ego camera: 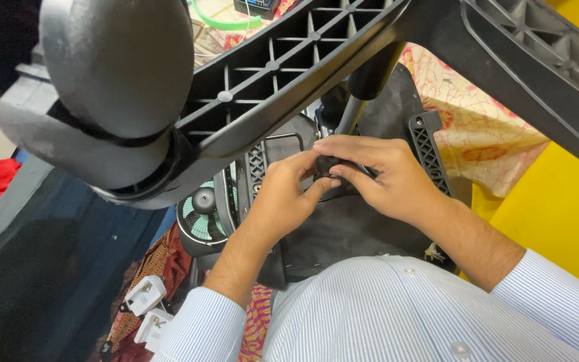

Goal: The person uses a screwdriver to tighten screws on the base of an inverted chair, securing the central support and side brackets. The person then attaches a small black plastic part to the base. The chair remains upside down throughout the clip.

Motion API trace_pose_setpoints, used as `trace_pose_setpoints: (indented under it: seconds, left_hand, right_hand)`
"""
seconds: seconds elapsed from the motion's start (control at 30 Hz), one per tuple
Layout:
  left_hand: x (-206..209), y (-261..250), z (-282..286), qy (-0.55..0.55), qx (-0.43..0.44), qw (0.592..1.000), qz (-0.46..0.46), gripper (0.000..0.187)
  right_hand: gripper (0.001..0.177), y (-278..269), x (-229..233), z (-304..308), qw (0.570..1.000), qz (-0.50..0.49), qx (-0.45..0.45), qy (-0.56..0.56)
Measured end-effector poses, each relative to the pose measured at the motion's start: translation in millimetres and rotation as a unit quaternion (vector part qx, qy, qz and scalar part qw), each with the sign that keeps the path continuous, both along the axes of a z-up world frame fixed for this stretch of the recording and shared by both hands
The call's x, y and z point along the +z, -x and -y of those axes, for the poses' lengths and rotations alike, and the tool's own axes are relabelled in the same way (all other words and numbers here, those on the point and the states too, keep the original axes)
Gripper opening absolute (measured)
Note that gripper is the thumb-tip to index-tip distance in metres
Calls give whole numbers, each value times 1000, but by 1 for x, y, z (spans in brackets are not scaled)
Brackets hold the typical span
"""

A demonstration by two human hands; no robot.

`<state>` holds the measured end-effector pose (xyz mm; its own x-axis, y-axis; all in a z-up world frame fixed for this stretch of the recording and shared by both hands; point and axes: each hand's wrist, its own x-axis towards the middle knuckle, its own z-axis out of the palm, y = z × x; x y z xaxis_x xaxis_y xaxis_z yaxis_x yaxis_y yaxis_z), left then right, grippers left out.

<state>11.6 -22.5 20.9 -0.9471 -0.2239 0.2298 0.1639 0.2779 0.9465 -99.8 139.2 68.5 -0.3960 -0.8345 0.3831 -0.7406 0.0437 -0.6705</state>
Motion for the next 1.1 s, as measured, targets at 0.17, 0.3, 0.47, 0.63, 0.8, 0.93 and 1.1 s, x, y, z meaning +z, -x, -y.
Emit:
trace_pose_setpoints:
  seconds: [0.17,0.3,0.47,0.63,0.8,0.93,1.1]
  left_hand:
    - [-6,1,-11,-31,90,995,-11,57]
    - [-16,8,-11,-121,63,991,6,51]
    - [-29,14,12,-220,-54,973,54,43]
    - [-29,13,25,-206,-115,967,96,43]
    - [-28,2,25,-257,-149,951,88,49]
    - [-30,-10,12,-420,-83,902,62,53]
    - [-39,-26,4,-578,-25,815,17,50]
  right_hand:
    - [34,6,-6,-1,999,12,-23,18]
    - [32,3,-7,4,999,-3,-45,25]
    - [33,-12,-2,10,993,-44,-110,16]
    - [35,-26,8,7,989,-68,-131,12]
    - [36,-36,5,3,991,-13,-133,11]
    - [38,-32,0,-4,990,76,-120,7]
    - [33,-39,-6,-7,994,84,-63,12]
